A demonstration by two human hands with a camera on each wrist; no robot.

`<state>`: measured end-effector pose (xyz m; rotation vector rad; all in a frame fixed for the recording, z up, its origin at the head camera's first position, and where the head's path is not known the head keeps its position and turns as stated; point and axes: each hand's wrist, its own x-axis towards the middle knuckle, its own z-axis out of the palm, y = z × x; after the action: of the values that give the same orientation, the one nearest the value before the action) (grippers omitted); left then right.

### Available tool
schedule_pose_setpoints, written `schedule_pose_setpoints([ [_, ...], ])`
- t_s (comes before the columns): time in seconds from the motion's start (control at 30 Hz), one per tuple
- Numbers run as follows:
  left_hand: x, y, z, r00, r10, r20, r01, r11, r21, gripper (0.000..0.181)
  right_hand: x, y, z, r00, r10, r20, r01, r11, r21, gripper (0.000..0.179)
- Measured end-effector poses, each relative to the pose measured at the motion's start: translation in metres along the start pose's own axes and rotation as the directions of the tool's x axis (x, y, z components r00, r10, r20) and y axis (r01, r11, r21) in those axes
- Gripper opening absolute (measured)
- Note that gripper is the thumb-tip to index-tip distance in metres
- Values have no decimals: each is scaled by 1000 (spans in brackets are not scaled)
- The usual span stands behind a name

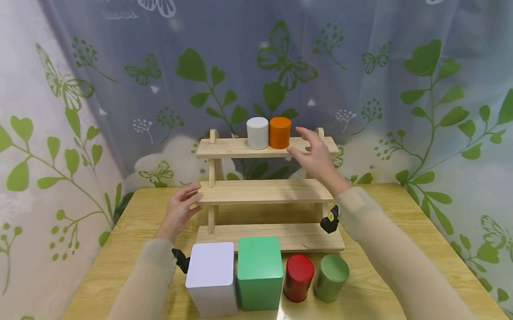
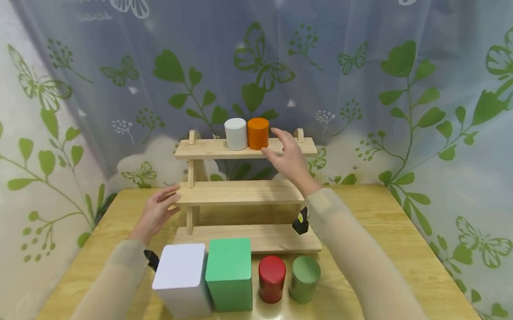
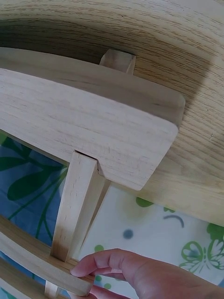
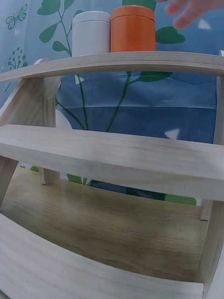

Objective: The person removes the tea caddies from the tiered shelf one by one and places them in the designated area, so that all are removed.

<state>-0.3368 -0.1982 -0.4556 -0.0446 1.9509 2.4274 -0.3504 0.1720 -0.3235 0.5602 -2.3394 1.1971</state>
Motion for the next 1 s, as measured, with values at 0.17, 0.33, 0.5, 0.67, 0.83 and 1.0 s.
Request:
schedule_pose_setpoints([
  [0.17, 1, 0, 1, 1000, 11, 6, -11, 1000, -9, 48, 11, 0, 1, 1000, 11, -2, -11, 1000, -7, 60],
  [0.33, 2, -1, -1, 1000, 8, 7, -7, 999, -41, 48, 24, -2, 1, 1000, 15, 1, -14, 999, -38, 59],
  [0.5, 1, -3, -2, 1000, 16, 7, -16, 999, -28, 48, 37, -5, 5, 998, 62, 11, -61, 995, -80, 59],
  [0.67, -3, 0, 2, 1000, 6, 13, -6, 999, -45, 46, 45, -7, 9, 990, 137, 33, -133, 986, -96, 61],
  [0.83, -7, 6, 4, 1000, 4, 18, -3, 999, -41, 46, 50, -6, 15, 987, 156, 44, -152, 985, -85, 61],
  [1.0, -3, 3, 1, 1000, -2, 14, 2, 999, -42, 47, 50, -2, 21, 980, 191, 52, -188, 981, -53, 57],
])
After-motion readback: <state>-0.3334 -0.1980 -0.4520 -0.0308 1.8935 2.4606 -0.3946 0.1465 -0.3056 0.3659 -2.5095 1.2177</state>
